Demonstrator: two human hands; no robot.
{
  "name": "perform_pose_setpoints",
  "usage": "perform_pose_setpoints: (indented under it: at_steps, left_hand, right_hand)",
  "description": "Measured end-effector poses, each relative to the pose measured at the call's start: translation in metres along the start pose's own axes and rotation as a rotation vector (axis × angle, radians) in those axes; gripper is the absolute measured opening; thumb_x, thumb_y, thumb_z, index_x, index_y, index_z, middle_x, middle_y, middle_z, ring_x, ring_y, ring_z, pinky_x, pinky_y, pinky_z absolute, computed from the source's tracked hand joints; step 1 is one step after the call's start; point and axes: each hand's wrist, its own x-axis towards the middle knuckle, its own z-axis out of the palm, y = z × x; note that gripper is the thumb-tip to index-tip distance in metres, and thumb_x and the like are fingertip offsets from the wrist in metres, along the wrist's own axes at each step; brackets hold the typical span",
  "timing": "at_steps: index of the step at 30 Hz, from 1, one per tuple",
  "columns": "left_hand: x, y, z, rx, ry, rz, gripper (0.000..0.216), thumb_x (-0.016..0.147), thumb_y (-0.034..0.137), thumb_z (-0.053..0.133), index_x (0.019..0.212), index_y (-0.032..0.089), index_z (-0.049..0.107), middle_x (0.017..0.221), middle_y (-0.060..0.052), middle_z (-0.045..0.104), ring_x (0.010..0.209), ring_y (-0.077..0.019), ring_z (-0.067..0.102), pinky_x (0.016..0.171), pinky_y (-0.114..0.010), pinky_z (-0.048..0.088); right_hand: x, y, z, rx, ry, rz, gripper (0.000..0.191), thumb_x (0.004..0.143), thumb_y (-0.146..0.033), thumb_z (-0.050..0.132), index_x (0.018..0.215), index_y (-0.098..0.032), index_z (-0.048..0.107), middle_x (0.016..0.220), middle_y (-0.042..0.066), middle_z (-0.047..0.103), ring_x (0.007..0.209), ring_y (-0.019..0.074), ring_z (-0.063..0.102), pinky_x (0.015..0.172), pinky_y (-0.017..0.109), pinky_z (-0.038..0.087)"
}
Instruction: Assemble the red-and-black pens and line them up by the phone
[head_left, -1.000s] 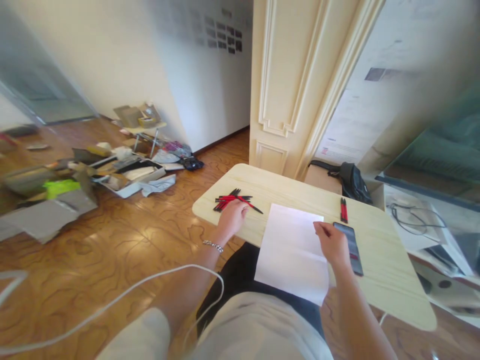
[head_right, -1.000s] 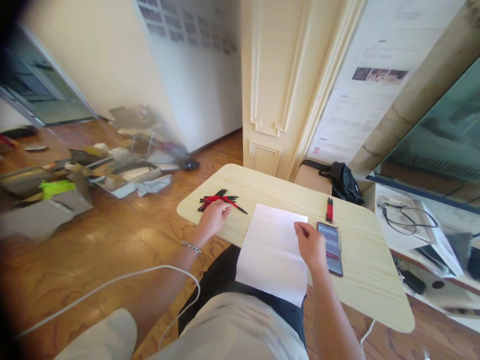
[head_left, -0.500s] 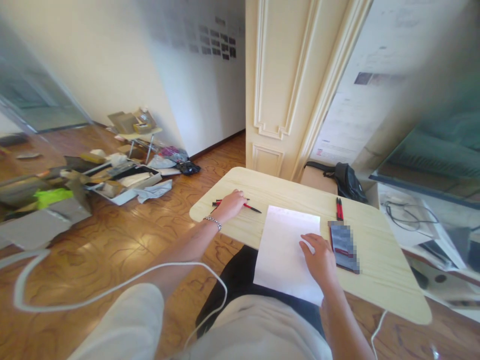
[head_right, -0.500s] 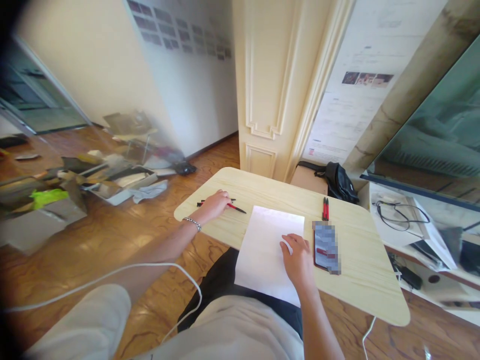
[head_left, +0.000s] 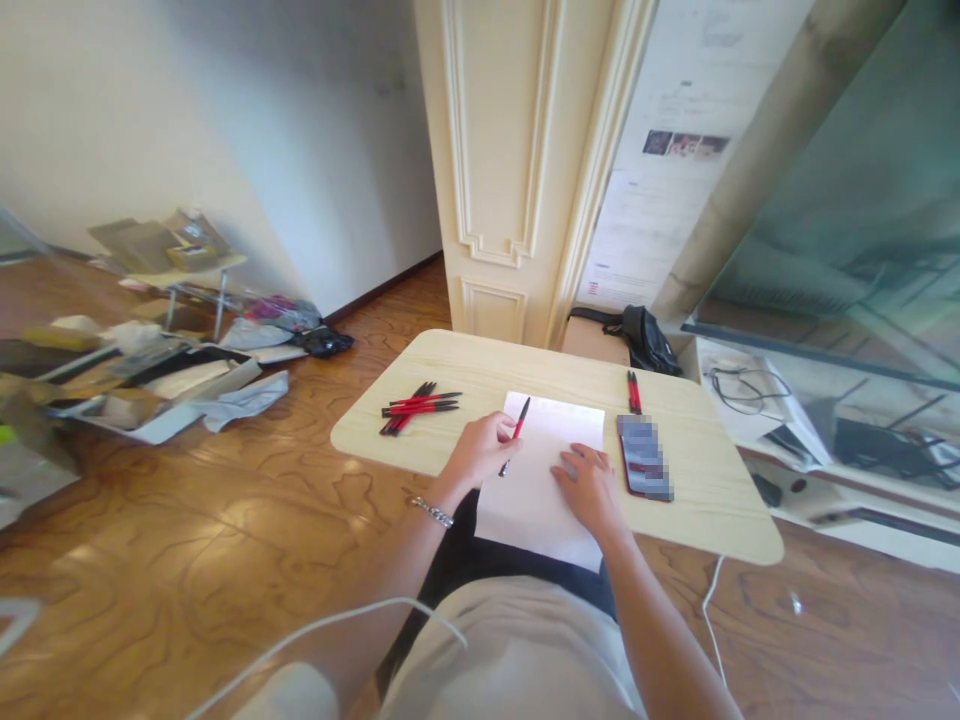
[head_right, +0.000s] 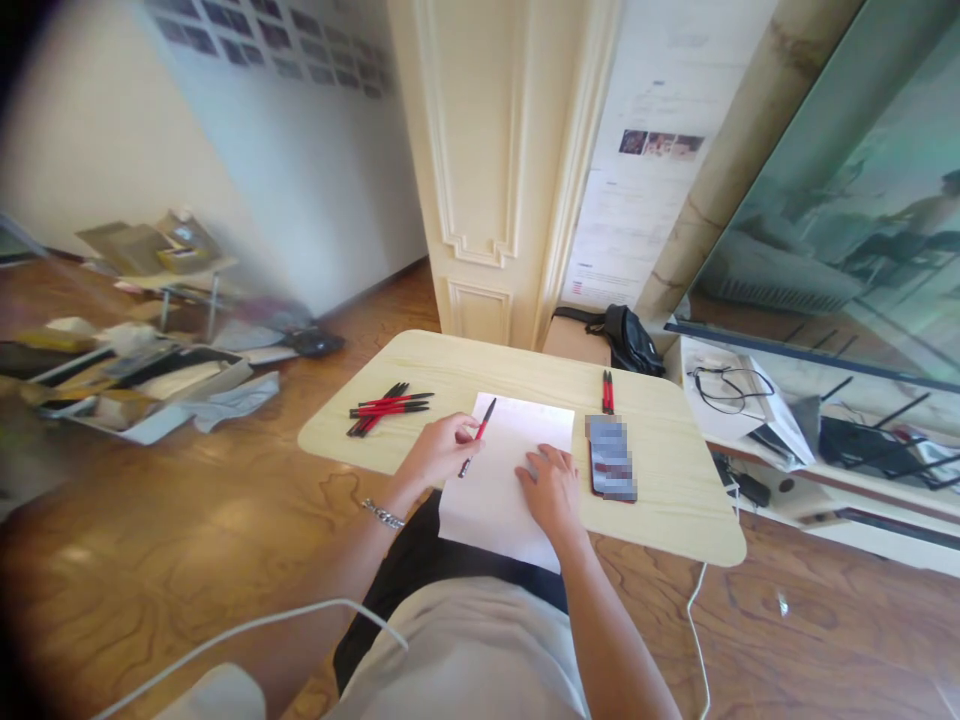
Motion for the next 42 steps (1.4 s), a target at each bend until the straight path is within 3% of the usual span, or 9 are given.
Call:
perform_pose_setpoints:
  at_steps: [5,10,18,24,29,35,42]
  left_hand:
    - [-0.009,0.021,0.054,0.061,-0.019,-0.008,0.012,0.077,0.031,0.062,0.084,0.021,0.061,0.077,-0.003,0.070,0.073,-0.0166,0.065,0.064,-0.024,0.044]
    - [-0.010,0.029,0.074,0.229,-0.041,-0.015,0.008,0.080,0.028,0.058,0.076,0.021,0.060,0.074,-0.006,0.068,0.072,-0.0199,0.064,0.063,-0.027,0.041]
    - [-0.014,0.037,0.077,0.368,-0.088,-0.027,0.018,0.086,0.036,0.052,0.084,0.020,0.060,0.077,-0.009,0.068,0.075,-0.0230,0.065,0.065,-0.029,0.042]
    - [-0.017,0.035,0.077,0.325,-0.071,-0.011,0.022,0.086,0.041,0.051,0.081,0.021,0.060,0.075,-0.007,0.068,0.072,-0.0211,0.064,0.062,-0.028,0.040]
    - [-0.018,0.025,0.067,0.183,-0.001,0.002,0.025,0.085,0.041,0.052,0.072,0.022,0.060,0.071,-0.004,0.067,0.065,-0.0178,0.061,0.060,-0.026,0.038]
    - [-0.024,0.013,0.050,-0.042,0.161,-0.033,0.029,0.087,0.044,0.048,0.073,0.021,0.059,0.071,-0.002,0.067,0.066,-0.0153,0.061,0.064,-0.025,0.042]
    - [-0.035,0.012,0.047,-0.176,0.254,-0.072,0.030,0.084,0.047,0.049,0.072,0.021,0.058,0.066,0.000,0.065,0.062,-0.0140,0.059,0.062,-0.023,0.043]
  right_hand:
    - [0.000,0.003,-0.001,0.047,0.040,-0.019,0.030,0.083,-0.037,0.059,0.106,-0.020,0.070,0.122,0.009,0.058,0.114,0.0267,0.047,0.097,0.038,0.036]
    - [0.000,0.004,-0.003,0.082,0.042,-0.028,0.028,0.085,-0.031,0.056,0.107,-0.021,0.069,0.123,0.009,0.059,0.115,0.0267,0.047,0.098,0.039,0.036]
    - [0.000,0.004,-0.004,0.096,0.028,-0.032,0.028,0.085,-0.023,0.053,0.108,-0.022,0.069,0.124,0.009,0.058,0.116,0.0262,0.047,0.099,0.039,0.036]
    - [0.001,0.003,-0.007,0.083,0.031,-0.067,0.028,0.086,-0.020,0.050,0.106,-0.020,0.070,0.122,0.009,0.059,0.114,0.0248,0.048,0.099,0.037,0.036]
    - [0.004,0.004,-0.012,0.106,0.018,-0.081,0.030,0.086,-0.016,0.048,0.105,-0.020,0.070,0.118,0.008,0.062,0.110,0.0226,0.052,0.098,0.034,0.037]
    - [0.008,0.008,-0.020,0.185,0.111,-0.025,0.030,0.087,-0.017,0.043,0.103,-0.019,0.069,0.109,0.007,0.066,0.102,0.0197,0.057,0.094,0.032,0.040]
    - [0.021,0.000,-0.028,0.088,-0.050,0.116,0.023,0.087,-0.031,0.048,0.097,-0.022,0.068,0.094,0.005,0.069,0.082,0.0171,0.062,0.075,0.027,0.043]
